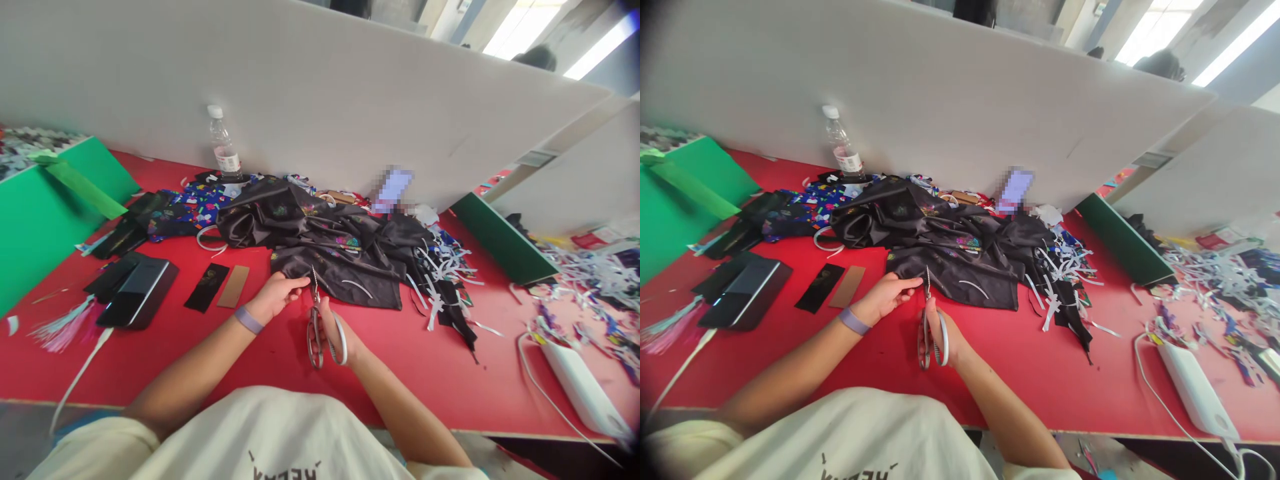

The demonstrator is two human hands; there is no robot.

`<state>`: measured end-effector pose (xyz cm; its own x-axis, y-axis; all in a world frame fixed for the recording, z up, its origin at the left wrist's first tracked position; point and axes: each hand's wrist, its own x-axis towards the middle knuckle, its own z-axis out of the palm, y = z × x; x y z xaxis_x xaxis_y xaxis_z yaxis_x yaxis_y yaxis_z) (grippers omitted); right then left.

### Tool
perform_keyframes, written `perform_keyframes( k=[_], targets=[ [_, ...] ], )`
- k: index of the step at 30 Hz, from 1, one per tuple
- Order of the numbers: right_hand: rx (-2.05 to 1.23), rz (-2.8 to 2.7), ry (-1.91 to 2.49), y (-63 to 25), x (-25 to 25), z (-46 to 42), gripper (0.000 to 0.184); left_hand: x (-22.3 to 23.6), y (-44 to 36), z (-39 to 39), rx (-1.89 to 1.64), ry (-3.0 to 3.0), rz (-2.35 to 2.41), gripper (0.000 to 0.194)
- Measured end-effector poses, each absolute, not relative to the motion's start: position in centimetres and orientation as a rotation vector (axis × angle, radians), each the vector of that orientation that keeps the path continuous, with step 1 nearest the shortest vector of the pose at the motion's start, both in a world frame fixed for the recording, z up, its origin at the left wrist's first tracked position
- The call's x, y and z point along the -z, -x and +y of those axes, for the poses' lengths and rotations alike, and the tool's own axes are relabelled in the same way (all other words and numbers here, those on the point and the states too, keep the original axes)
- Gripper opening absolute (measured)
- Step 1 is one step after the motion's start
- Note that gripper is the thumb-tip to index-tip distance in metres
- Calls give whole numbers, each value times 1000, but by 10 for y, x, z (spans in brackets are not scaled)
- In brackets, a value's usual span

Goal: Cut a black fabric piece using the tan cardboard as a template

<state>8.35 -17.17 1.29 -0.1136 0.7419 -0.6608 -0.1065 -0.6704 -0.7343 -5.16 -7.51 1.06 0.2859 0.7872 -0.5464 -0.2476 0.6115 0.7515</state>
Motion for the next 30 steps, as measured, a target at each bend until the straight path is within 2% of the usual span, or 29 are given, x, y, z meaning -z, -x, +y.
perform_keyframes(
  k=[8,14,30],
  targets=[
    [-1847,-693,1596,-79,-23,-173,62,-11,48,-76,-812,-593,1122,19],
    [-1868,-799,1558,-77,-20,-178,69,-12,44,-79,-847,-601,1107,19],
    [-1862,-567,1404,-76,-15,-203,68,-15,39,-93,-869,-614,1096,19]
  ],
)
